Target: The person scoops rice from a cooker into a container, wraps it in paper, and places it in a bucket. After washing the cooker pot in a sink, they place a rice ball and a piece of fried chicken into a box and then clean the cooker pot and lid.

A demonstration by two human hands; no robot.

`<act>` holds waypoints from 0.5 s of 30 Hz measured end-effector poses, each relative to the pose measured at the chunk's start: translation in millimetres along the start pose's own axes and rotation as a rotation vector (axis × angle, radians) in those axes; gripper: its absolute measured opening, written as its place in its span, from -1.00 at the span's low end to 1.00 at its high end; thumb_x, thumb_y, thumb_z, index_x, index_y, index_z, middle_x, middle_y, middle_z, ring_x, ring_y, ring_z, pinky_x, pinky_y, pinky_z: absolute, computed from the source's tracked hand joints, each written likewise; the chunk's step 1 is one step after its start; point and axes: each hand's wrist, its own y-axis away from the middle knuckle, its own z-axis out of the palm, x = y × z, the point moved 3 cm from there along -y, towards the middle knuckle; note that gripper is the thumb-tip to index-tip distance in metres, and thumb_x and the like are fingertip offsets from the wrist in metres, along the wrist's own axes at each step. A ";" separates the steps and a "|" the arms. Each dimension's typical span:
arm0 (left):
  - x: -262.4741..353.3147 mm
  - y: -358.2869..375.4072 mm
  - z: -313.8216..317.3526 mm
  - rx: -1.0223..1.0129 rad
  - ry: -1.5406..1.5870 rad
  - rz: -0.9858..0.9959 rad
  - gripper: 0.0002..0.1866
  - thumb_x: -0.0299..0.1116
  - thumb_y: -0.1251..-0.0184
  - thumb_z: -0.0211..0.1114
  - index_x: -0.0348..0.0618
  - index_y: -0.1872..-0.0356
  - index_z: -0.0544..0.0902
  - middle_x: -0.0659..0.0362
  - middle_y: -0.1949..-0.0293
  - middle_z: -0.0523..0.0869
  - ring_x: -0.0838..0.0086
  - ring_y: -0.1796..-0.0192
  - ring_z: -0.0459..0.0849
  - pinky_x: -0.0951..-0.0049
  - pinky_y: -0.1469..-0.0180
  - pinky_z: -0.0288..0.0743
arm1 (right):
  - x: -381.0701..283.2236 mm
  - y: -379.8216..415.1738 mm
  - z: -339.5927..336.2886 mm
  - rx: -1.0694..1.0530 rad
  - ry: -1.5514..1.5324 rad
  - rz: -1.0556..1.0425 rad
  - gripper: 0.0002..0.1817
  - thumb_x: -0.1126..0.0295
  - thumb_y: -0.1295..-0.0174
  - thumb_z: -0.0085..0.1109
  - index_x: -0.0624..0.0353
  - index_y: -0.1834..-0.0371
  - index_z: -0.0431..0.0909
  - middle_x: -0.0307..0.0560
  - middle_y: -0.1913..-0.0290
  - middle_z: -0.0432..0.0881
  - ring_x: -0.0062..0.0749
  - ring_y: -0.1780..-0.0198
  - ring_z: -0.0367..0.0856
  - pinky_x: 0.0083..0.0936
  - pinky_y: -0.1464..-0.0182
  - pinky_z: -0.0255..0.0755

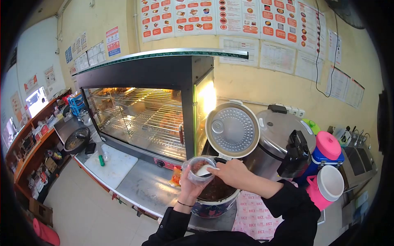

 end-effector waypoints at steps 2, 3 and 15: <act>-4.2 1.0 -2.3 0.013 -0.012 -0.017 -0.47 0.02 -0.21 -0.15 -0.13 -0.10 0.26 -0.03 -0.09 0.32 0.10 -0.14 0.30 0.00 -0.09 0.26 | 6.1 -0.6 3.0 0.015 0.035 -0.022 -0.64 0.39 0.01 -0.09 -0.14 0.09 0.44 -0.17 0.51 0.44 -0.31 0.61 0.50 -0.39 0.61 0.34; -2.6 0.7 -3.5 0.020 -0.021 -0.021 -0.46 0.02 -0.21 -0.16 -0.13 -0.10 0.26 -0.03 -0.09 0.32 0.09 -0.14 0.30 0.00 -0.09 0.26 | 12.5 1.5 -6.7 0.014 0.037 -0.022 -0.61 0.40 0.02 -0.08 -0.17 0.06 0.43 -0.18 0.51 0.42 -0.31 0.60 0.50 -0.39 0.62 0.34; 10.4 4.2 10.9 -0.066 0.071 -0.034 -0.47 -0.03 -0.23 -0.19 -0.16 -0.12 0.23 -0.02 -0.12 0.29 0.09 -0.17 0.25 -0.02 -0.11 0.21 | 8.7 -6.6 -18.6 -0.063 0.023 0.006 -0.56 0.42 0.01 -0.10 -0.22 0.00 0.40 -0.20 0.48 0.42 -0.30 0.55 0.52 -0.39 0.59 0.36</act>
